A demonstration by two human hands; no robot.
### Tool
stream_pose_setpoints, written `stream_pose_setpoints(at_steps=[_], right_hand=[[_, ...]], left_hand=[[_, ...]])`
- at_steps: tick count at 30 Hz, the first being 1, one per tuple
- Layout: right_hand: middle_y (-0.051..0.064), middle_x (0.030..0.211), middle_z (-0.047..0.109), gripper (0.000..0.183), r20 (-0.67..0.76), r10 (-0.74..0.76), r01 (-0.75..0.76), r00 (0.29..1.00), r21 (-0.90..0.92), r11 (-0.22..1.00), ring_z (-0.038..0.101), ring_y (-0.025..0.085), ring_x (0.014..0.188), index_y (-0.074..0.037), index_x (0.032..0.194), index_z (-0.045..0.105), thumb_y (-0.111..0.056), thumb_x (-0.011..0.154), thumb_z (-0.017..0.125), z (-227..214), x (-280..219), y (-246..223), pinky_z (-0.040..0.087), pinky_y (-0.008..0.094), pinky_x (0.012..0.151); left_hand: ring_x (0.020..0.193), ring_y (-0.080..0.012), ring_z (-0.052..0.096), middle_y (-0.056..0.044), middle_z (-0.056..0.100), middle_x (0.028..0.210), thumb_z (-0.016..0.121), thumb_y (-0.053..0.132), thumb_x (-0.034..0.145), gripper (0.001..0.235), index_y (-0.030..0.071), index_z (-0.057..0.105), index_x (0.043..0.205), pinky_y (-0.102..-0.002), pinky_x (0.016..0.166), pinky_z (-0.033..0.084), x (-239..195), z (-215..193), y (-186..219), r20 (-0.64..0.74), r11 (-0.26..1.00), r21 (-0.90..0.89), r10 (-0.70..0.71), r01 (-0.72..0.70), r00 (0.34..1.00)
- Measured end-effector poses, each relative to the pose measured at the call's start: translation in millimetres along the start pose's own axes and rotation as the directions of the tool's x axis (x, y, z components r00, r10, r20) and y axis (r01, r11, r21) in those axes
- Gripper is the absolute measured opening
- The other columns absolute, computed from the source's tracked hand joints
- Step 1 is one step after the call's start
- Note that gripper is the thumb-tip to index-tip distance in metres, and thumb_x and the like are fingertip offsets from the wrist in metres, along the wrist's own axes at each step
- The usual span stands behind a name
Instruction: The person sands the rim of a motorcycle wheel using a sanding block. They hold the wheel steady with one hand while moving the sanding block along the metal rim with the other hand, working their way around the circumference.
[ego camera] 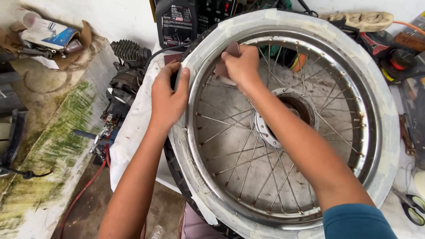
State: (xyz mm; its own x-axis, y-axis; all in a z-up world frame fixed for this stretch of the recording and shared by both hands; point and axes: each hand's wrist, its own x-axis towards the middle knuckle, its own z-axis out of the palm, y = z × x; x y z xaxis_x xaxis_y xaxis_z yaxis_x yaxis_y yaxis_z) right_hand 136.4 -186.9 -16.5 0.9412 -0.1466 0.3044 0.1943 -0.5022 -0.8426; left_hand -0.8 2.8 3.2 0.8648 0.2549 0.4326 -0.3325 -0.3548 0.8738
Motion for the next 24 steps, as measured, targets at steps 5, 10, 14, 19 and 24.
stream_pose_setpoints(at_steps=[5,10,14,19,24], right_hand=[[0.016,0.075,0.075,0.017,0.189,0.030,-0.029,0.982,-0.008,1.000,0.076,0.033,0.075,-0.006,0.088,0.079,-0.020,0.084,0.071,-12,-70,-75,0.057,0.038,0.064],[0.000,0.068,0.074,0.010,0.013,0.076,-0.075,0.997,-0.019,0.997,0.076,0.017,0.070,-0.017,0.081,0.080,-0.025,0.079,0.074,-10,-49,-51,0.055,0.030,0.061],[0.015,0.073,0.074,0.020,0.251,0.105,-0.109,0.962,0.005,0.994,0.075,0.028,0.069,-0.005,0.090,0.078,-0.023,0.088,0.068,0,-71,-52,0.056,0.037,0.060],[0.009,0.074,0.075,0.011,0.025,0.119,-0.119,0.993,0.014,0.993,0.078,0.026,0.074,-0.014,0.085,0.080,-0.022,0.079,0.075,-4,5,-9,0.058,0.037,0.059],[0.020,0.083,0.075,0.020,0.219,0.081,-0.076,0.972,-0.031,0.997,0.077,0.036,0.082,-0.002,0.093,0.078,-0.020,0.088,0.070,2,-64,-50,0.059,0.043,0.065]], left_hand=[[0.126,-0.0488,0.057,-0.030,0.065,0.128,0.059,0.033,0.107,0.046,-0.010,0.063,0.125,-0.056,0.108,0.043,7,0,-5,-0.006,0.999,0.022,0.038,-0.038,0.999],[0.126,-0.0479,0.057,-0.029,0.065,0.128,0.059,0.032,0.107,0.044,-0.008,0.063,0.125,-0.055,0.108,0.043,-2,1,-7,-0.005,0.999,0.035,0.030,-0.030,1.000],[0.126,-0.0474,0.058,-0.028,0.066,0.126,0.059,0.035,0.106,0.046,-0.007,0.063,0.126,-0.055,0.108,0.043,5,1,-4,-0.003,1.000,0.025,0.014,-0.014,1.000],[0.129,-0.0460,0.056,-0.027,0.064,0.131,0.059,0.033,0.106,0.045,-0.007,0.063,0.127,-0.054,0.110,0.043,1,0,-2,0.014,0.999,0.021,-0.037,0.037,0.999],[0.129,-0.0451,0.056,-0.026,0.064,0.132,0.060,0.034,0.106,0.046,-0.007,0.063,0.128,-0.053,0.110,0.043,2,4,-8,-0.002,0.999,0.029,-0.023,0.023,1.000]])
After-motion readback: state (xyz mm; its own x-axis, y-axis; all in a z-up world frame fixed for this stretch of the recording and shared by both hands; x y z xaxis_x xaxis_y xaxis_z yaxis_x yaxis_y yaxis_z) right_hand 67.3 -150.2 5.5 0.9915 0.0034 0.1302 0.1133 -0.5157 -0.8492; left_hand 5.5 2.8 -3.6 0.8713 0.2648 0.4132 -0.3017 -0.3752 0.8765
